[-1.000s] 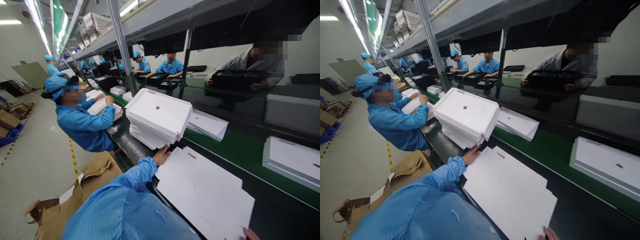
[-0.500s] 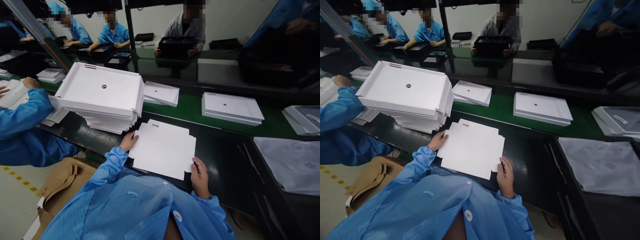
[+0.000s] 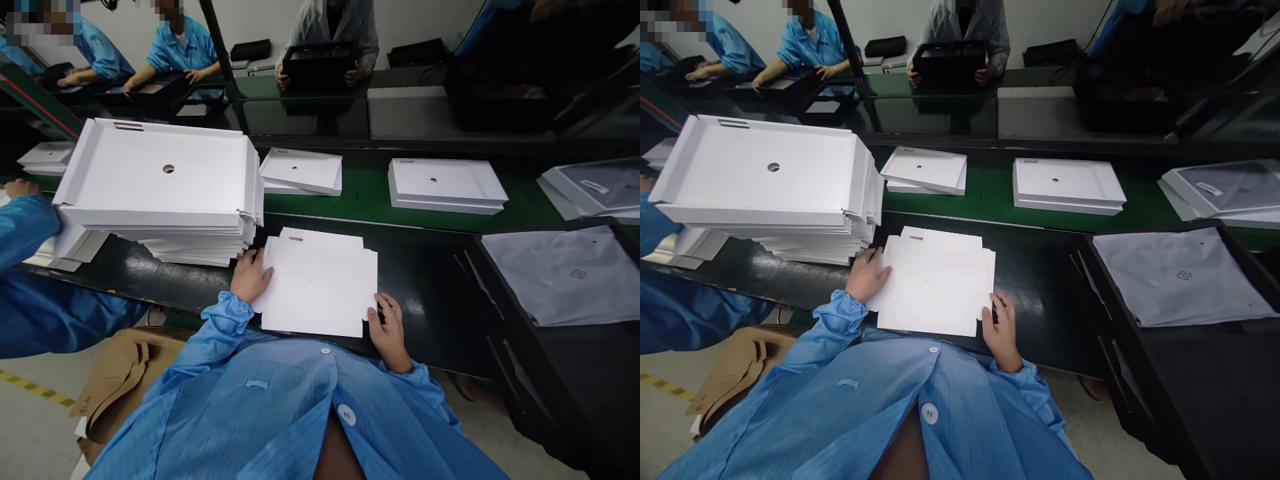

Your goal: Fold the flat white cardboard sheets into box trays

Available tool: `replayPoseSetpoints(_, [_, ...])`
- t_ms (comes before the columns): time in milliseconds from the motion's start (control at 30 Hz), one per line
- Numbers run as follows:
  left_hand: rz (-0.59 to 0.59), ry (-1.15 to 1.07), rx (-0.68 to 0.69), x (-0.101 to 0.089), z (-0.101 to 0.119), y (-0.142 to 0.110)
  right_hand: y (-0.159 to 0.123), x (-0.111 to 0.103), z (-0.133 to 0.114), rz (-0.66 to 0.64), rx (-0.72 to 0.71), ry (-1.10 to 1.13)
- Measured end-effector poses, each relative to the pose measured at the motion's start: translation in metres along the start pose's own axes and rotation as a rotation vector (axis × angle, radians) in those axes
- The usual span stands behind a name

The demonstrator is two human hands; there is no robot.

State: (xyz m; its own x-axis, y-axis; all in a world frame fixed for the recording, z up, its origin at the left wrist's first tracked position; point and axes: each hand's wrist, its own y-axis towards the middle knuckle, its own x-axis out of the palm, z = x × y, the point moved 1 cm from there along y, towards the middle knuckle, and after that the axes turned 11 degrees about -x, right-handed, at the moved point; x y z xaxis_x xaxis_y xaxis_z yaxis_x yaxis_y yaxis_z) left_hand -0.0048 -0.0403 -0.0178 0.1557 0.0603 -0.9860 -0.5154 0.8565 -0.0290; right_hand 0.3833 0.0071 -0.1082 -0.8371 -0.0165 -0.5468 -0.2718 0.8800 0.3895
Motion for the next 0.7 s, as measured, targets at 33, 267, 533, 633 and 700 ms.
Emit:
replayPoseSetpoints(33, [-0.021,0.016,0.071,-0.002,0.008,0.007,0.0,0.0,0.001,0.003,-0.007,0.002])
replayPoseSetpoints(267, [-0.265,0.093,0.175,-0.008,0.047,0.047,-0.012,-0.003,0.004,0.04,-0.06,-0.026])
replayPoseSetpoints(533, [-0.223,0.084,0.147,-0.012,0.048,0.033,-0.014,-0.007,0.006,-0.052,0.054,-0.012])
replayPoseSetpoints(633, [-0.222,0.039,0.136,-0.01,0.044,0.028,-0.015,-0.01,-0.001,-0.062,0.079,-0.025])
replayPoseSetpoints(700, [-0.244,-0.018,0.104,-0.008,0.041,0.028,-0.015,-0.014,-0.006,-0.038,0.078,-0.064])
